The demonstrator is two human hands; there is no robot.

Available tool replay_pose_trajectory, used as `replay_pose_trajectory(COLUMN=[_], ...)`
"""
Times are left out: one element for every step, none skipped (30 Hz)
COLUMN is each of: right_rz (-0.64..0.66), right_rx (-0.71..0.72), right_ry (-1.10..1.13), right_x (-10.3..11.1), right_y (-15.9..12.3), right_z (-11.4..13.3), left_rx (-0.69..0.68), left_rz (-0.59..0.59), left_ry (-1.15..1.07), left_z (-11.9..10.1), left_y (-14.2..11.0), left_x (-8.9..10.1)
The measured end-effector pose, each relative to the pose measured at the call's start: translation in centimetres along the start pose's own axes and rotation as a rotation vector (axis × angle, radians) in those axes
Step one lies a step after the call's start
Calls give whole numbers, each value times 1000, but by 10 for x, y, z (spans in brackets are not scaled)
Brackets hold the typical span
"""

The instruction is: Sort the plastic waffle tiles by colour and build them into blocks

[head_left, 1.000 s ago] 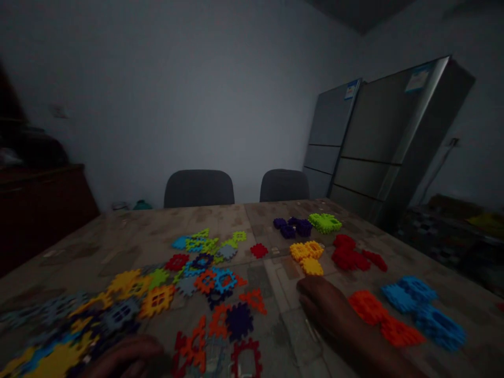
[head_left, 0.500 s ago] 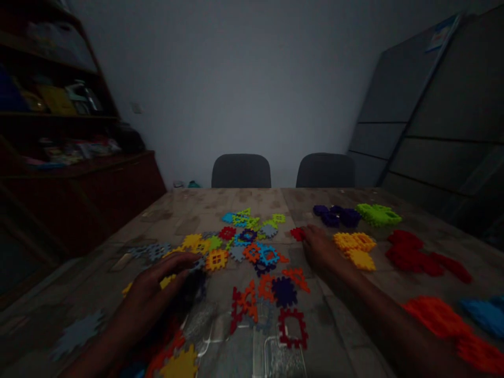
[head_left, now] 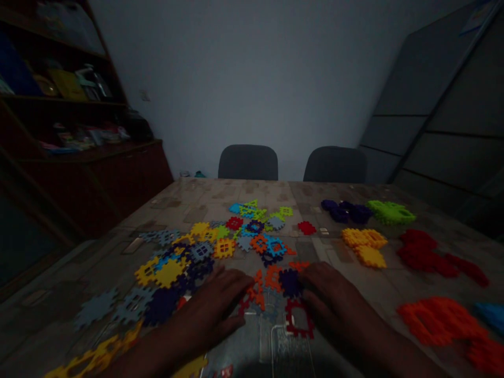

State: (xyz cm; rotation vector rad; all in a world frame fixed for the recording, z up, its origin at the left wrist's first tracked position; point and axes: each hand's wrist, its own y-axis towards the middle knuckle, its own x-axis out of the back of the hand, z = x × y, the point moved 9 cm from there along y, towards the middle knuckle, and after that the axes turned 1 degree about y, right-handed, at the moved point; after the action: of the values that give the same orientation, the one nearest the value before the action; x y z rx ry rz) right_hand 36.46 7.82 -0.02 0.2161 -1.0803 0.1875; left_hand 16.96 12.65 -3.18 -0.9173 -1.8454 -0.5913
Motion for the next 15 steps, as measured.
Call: replay_pose_trajectory(right_rz=[45,87,113,124,126,122,116,110,109,110,113,122,136,152,163], right_rx=[-29,-48,-61,-73,-84,-93,-102,-109,-111,-111,-112,-110,-103,-86,-63], right_ry=[-4,-10,-17,-25,-28,-25,-16,0,20,38,48,48,35,13,-12], right_x=[-4,-10,-15,-20,-24,-27,-29,-30,-31,-30,-29,-29,-29,-29,-30], right_y=[-4,-8,-12,-14,-16,-17,-17,-17,-16,-16,-16,-16,-17,-18,-20], right_z=[-3,-5,-6,-7,-7,-8,-9,-10,-11,-12,-13,-14,-15,-15,-15], left_rx=[26,59,92,126,153,176,192,202,209,213,211,201,182,159,133], left_rz=[8,15,21,23,24,26,27,29,26,20,17,19,28,41,52], left_ry=[0,4,15,31,47,52,45,25,1,-22,-40,-55,-66,-76,-89], left_z=[-2,-2,-3,-2,-2,0,1,3,4,4,3,1,-4,-10,-17], left_y=[1,1,2,1,0,-1,-2,-4,-6,-7,-9,-10,-11,-11,-10], left_x=[0,1,0,0,-1,-4,-6,-9,-11,-12,-13,-13,-13,-12,-11])
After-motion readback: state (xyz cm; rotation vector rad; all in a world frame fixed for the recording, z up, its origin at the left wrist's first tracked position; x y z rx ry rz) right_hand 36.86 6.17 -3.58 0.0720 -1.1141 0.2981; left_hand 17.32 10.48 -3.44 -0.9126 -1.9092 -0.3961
